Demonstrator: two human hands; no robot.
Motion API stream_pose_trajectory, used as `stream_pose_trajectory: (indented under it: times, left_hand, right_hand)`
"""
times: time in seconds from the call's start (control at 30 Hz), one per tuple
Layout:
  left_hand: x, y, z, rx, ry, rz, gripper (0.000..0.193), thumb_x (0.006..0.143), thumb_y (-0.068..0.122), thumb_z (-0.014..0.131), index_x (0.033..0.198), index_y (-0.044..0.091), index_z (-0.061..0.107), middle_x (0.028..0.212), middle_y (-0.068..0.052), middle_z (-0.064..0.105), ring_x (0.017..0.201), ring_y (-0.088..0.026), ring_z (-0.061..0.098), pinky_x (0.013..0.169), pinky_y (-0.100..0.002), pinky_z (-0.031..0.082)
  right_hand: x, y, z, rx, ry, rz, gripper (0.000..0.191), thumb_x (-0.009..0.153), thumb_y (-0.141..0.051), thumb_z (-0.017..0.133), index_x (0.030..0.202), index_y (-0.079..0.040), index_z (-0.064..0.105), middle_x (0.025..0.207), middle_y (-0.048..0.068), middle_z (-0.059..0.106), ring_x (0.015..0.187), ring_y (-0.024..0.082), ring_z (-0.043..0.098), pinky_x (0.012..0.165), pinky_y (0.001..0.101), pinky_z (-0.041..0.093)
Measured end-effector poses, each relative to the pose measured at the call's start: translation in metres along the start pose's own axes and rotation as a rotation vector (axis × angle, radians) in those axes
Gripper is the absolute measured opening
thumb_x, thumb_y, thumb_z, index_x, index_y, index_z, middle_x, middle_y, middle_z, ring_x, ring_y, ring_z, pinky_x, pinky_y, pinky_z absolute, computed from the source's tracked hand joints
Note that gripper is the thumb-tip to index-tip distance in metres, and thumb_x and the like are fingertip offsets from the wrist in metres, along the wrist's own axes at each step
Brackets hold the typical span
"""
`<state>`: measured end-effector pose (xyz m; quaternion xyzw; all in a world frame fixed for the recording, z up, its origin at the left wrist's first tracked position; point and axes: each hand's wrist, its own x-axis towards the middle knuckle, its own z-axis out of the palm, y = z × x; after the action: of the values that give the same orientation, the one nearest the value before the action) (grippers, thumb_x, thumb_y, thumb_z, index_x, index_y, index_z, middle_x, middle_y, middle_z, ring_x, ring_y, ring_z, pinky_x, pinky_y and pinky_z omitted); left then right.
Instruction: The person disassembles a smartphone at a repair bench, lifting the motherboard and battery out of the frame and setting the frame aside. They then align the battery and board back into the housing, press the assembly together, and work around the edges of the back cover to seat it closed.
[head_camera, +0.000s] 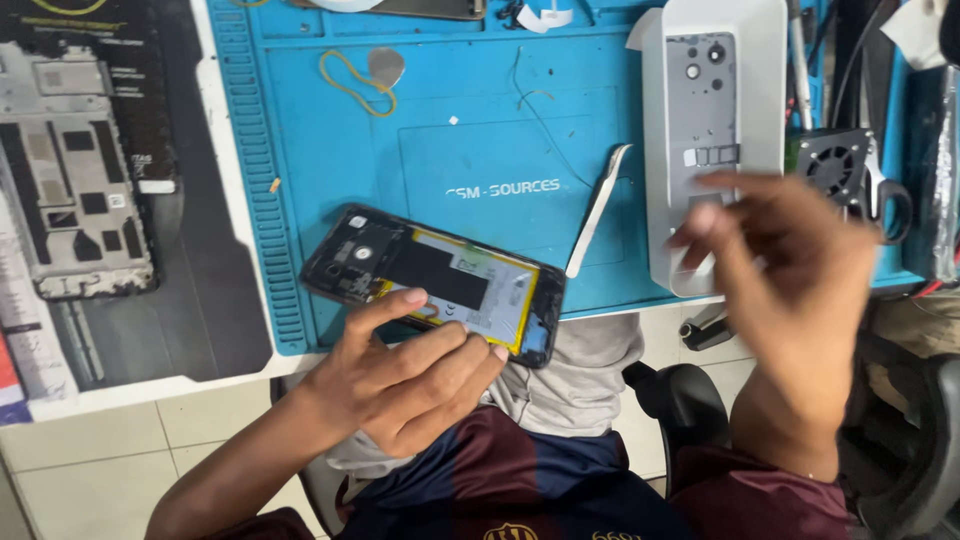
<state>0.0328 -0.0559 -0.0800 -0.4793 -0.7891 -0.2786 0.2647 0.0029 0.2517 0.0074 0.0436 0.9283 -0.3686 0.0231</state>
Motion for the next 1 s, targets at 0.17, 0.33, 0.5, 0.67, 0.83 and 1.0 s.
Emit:
stream_pose_trajectory:
  times: [0.17, 0.33, 0.5, 0.67, 0.83, 1.0]
  left_hand:
    - [-0.002, -0.001, 0.002, 0.013, 0.185, 0.112, 0.01, 0.101, 0.019, 0.075, 0.111, 0.018, 0.076, 0.118, 0.004, 0.068, 0.112, -0.01, 0.062, 0.117, -0.051, 0.033]
    - [0.0, 0.002, -0.004, 0.145, 0.243, 0.185, 0.01, 0.097, 0.016, 0.07, 0.105, 0.018, 0.075, 0.119, 0.008, 0.062, 0.118, -0.011, 0.058, 0.118, -0.053, 0.031]
    - [0.002, -0.004, -0.02, 0.222, 0.161, 0.167, 0.011, 0.103, 0.022, 0.074, 0.114, 0.023, 0.072, 0.12, 0.008, 0.06, 0.121, -0.008, 0.055, 0.118, -0.051, 0.035]
    - [0.013, 0.004, -0.017, -0.096, 0.252, -0.225, 0.036, 0.091, 0.017, 0.09, 0.121, 0.016, 0.069, 0.115, -0.003, 0.059, 0.111, -0.021, 0.061, 0.101, -0.049, 0.051]
    - [0.029, 0.026, -0.006, -1.077, 0.382, -1.01, 0.04, 0.091, 0.002, 0.077, 0.126, -0.003, 0.058, 0.121, -0.008, 0.063, 0.109, -0.016, 0.069, 0.095, -0.033, 0.061]
    - [0.041, 0.028, -0.007, -1.204, 0.308, -1.167, 0.019, 0.097, 0.0, 0.071, 0.113, -0.01, 0.067, 0.107, -0.018, 0.078, 0.096, -0.022, 0.079, 0.086, -0.034, 0.067]
  right_hand:
    - [-0.032, -0.003, 0.029, 0.599, -0.446, 0.153, 0.057, 0.103, -0.018, 0.06, 0.156, -0.003, 0.043, 0.104, 0.007, 0.078, 0.068, 0.007, 0.072, 0.051, 0.0196, 0.055]
    - [-0.039, -0.005, 0.044, 0.92, -0.506, 0.257, 0.048, 0.102, -0.008, 0.061, 0.147, 0.007, 0.054, 0.096, 0.012, 0.073, 0.073, 0.012, 0.07, 0.06, 0.0277, 0.063]
    - [-0.039, -0.008, 0.041, 0.897, -0.432, 0.289, 0.044, 0.095, -0.001, 0.067, 0.138, 0.011, 0.06, 0.097, 0.017, 0.077, 0.08, 0.017, 0.074, 0.072, 0.0294, 0.064]
    - [-0.049, -0.011, 0.044, 0.826, -0.226, 0.155, 0.038, 0.095, 0.002, 0.068, 0.132, 0.012, 0.062, 0.104, 0.019, 0.076, 0.089, 0.02, 0.076, 0.079, 0.0326, 0.067]
    - [-0.063, -0.016, 0.062, 0.754, 0.067, 0.001, 0.034, 0.099, 0.003, 0.069, 0.131, 0.011, 0.06, 0.113, 0.02, 0.074, 0.1, 0.02, 0.076, 0.089, 0.034, 0.068]
    - [-0.068, -0.014, 0.09, 0.785, 0.158, -0.095, 0.029, 0.102, 0.002, 0.072, 0.129, 0.01, 0.064, 0.114, 0.018, 0.075, 0.1, 0.016, 0.074, 0.094, 0.0295, 0.063]
